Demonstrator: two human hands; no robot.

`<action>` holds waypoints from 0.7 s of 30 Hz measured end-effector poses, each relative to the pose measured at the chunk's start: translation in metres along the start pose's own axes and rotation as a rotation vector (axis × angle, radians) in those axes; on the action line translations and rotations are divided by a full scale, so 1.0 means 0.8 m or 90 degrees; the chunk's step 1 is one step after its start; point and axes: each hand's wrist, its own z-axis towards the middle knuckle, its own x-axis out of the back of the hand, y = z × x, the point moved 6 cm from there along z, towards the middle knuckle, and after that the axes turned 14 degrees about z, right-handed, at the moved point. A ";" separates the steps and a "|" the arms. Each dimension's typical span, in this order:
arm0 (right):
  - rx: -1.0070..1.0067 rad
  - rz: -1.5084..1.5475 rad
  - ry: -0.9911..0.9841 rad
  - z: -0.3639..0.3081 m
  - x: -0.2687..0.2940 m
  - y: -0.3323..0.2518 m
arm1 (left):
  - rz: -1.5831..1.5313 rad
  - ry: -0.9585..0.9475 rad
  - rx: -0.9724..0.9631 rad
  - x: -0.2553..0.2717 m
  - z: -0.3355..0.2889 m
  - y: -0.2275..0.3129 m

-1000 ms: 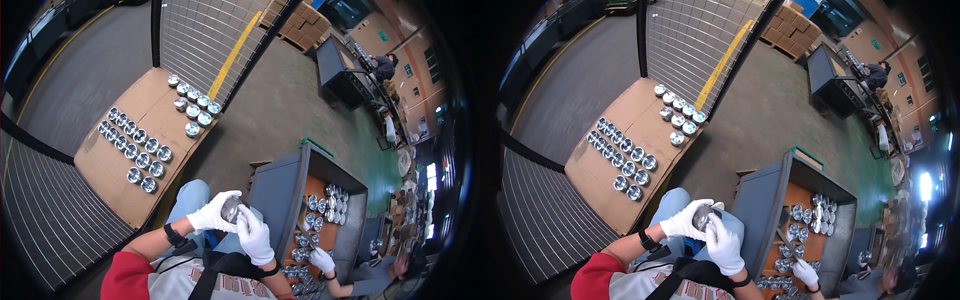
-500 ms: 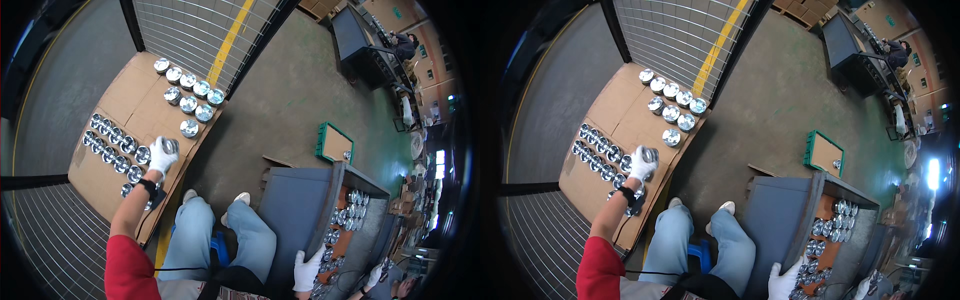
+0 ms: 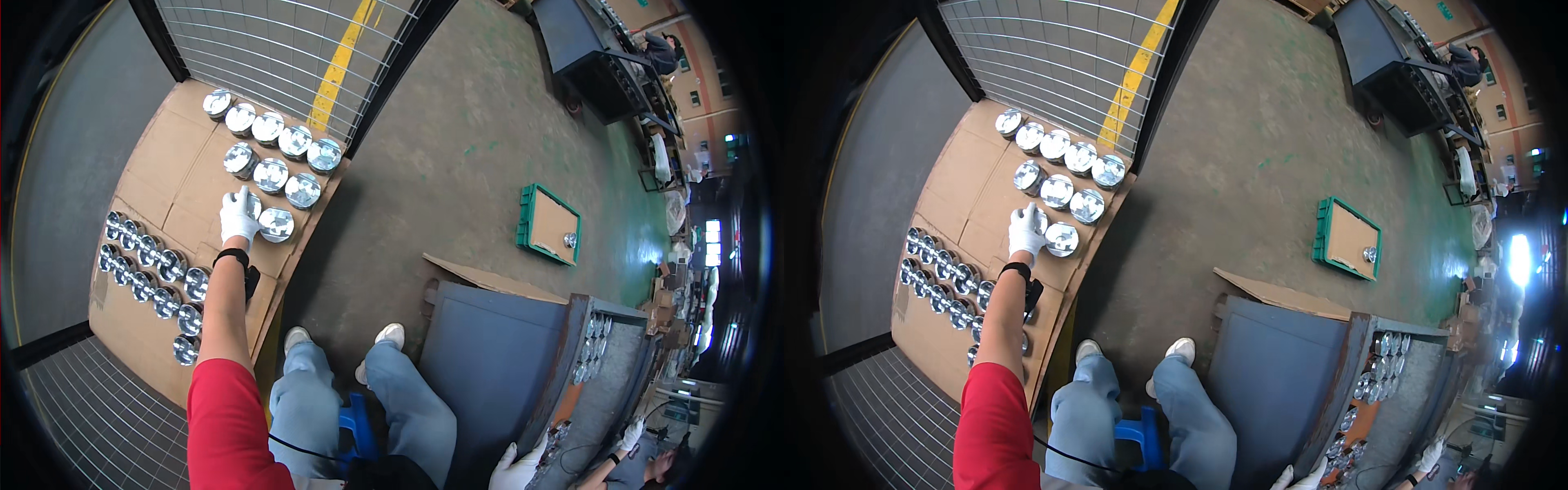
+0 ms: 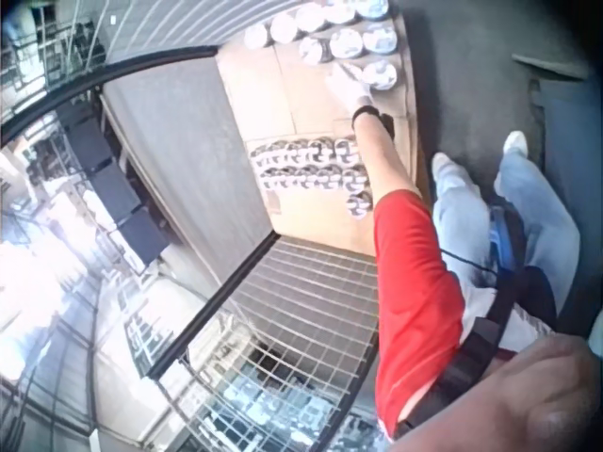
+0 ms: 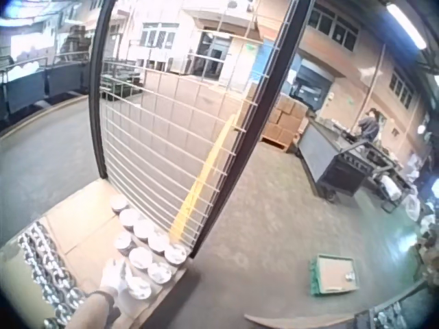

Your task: Inspecting and organizing metal pistons on a workbench.

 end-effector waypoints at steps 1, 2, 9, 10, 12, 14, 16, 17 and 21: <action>0.001 -0.047 0.008 -0.001 -0.001 0.000 | -0.021 0.004 -0.007 -0.002 0.001 0.002; 0.000 -0.049 0.008 0.000 -0.001 0.001 | -0.038 0.012 0.000 0.003 -0.002 0.003; 0.000 0.082 0.048 0.002 -0.006 0.020 | -0.100 0.049 -0.036 0.018 -0.038 -0.001; -0.007 0.156 0.020 -0.003 -0.020 0.038 | -0.116 0.076 -0.006 0.021 -0.057 -0.004; -0.002 0.239 0.002 -0.006 -0.015 0.035 | -0.176 0.066 -0.029 0.026 -0.106 -0.004; 0.010 0.268 -0.048 0.004 -0.014 0.029 | -0.164 0.114 -0.112 0.005 -0.161 -0.064; 0.014 0.334 -0.076 0.002 -0.009 0.032 | -0.150 -0.052 -0.136 -0.023 -0.221 -0.073; 0.046 0.382 -0.078 0.003 -0.012 0.042 | -0.150 -0.143 -0.156 -0.025 -0.255 -0.075; -0.049 0.448 -0.292 -0.027 -0.001 0.074 | -0.085 -0.406 -0.222 0.026 -0.399 -0.076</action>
